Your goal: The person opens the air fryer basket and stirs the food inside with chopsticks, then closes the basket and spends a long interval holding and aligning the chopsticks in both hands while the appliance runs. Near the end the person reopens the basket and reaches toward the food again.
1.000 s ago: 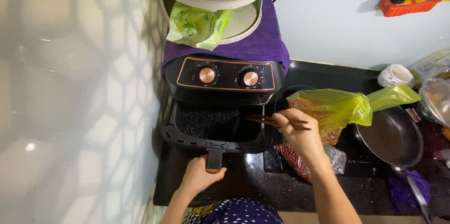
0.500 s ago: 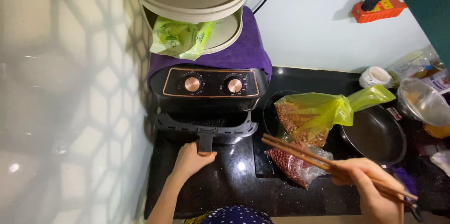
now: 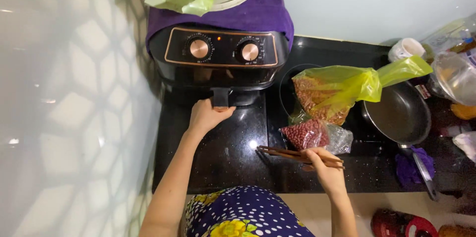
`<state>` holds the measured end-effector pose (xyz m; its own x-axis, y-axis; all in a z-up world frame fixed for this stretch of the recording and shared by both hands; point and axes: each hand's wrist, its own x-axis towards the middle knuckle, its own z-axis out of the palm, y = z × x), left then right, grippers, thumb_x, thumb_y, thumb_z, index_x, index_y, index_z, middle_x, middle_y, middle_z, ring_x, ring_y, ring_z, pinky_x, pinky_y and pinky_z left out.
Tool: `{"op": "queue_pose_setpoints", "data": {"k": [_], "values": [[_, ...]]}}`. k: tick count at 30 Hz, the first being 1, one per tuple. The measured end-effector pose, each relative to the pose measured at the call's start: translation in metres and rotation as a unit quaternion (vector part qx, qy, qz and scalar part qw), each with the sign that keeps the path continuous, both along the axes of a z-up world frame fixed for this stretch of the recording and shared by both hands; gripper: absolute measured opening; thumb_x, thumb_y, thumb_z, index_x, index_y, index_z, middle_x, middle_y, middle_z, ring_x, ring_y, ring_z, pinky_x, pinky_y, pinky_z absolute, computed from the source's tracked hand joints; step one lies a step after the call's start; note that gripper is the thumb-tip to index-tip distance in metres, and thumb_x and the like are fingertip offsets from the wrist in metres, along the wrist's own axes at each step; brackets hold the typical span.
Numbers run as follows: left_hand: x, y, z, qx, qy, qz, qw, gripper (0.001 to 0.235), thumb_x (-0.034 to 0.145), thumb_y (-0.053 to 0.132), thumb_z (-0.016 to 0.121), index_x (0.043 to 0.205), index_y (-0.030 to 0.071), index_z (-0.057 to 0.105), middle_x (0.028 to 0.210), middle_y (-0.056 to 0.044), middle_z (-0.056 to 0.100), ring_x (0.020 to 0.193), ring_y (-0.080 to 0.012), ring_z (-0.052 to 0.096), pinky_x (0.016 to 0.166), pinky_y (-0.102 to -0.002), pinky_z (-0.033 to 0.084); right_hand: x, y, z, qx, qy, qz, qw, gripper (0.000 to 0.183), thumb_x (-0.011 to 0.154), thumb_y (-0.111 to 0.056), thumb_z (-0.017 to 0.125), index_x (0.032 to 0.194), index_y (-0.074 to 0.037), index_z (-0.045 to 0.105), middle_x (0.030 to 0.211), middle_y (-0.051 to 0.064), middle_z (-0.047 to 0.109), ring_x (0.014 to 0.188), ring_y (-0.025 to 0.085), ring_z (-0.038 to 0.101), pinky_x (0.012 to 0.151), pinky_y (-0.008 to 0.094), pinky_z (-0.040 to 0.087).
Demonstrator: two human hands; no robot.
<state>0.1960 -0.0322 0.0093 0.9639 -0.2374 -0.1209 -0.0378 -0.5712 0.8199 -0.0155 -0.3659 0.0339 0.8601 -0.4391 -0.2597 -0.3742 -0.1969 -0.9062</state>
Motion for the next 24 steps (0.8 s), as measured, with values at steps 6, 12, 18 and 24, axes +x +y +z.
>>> {"op": "queue_pose_setpoints", "data": {"k": [6, 12, 18, 24], "values": [[-0.021, -0.007, -0.021, -0.017, -0.063, 0.036, 0.997, 0.045, 0.080, 0.049, 0.080, 0.085, 0.005, 0.072, 0.074, -0.009, 0.075, 0.069, -0.0273, 0.076, 0.069, -0.038, 0.061, -0.002, 0.007, -0.005, -0.022, 0.000, 0.021, 1.000, 0.022, 0.096, -0.016, 0.067, 0.103, 0.001, 0.078, 0.097, 0.010, 0.077, 0.085, 0.018, 0.073, 0.068, 0.035, 0.064], [-0.086, 0.014, -0.108, 0.032, -0.172, 0.072, 0.982, 0.056, 0.088, 0.043, 0.076, 0.120, -0.001, 0.061, 0.125, -0.022, 0.062, 0.121, -0.0386, 0.057, 0.100, -0.050, 0.047, -0.006, -0.002, -0.003, -0.002, -0.037, 0.021, 0.999, 0.021, 0.096, -0.014, 0.064, 0.105, 0.001, 0.076, 0.101, 0.010, 0.077, 0.090, 0.018, 0.074, 0.068, 0.035, 0.065], [-0.121, 0.027, -0.107, 0.154, -0.253, -0.008, 0.955, 0.045, 0.091, 0.027, 0.068, 0.127, 0.002, 0.061, 0.144, -0.018, 0.051, 0.141, -0.0359, 0.042, 0.118, -0.051, 0.034, -0.002, 0.008, -0.013, 0.008, -0.091, 0.036, 0.995, 0.021, 0.102, -0.012, 0.058, 0.107, 0.001, 0.074, 0.101, 0.010, 0.077, 0.093, 0.017, 0.075, 0.076, 0.033, 0.064], [-0.124, 0.027, -0.112, 0.151, -0.237, 0.011, 0.959, 0.042, 0.092, 0.027, 0.068, 0.125, 0.003, 0.062, 0.144, -0.016, 0.053, 0.140, -0.0346, 0.043, 0.116, -0.049, 0.034, -0.001, 0.043, -0.018, -0.180, -0.219, 0.142, 0.948, 0.015, 0.097, -0.002, 0.065, 0.108, -0.001, 0.074, 0.103, 0.009, 0.075, 0.092, 0.019, 0.072, 0.081, 0.030, 0.058]]}}
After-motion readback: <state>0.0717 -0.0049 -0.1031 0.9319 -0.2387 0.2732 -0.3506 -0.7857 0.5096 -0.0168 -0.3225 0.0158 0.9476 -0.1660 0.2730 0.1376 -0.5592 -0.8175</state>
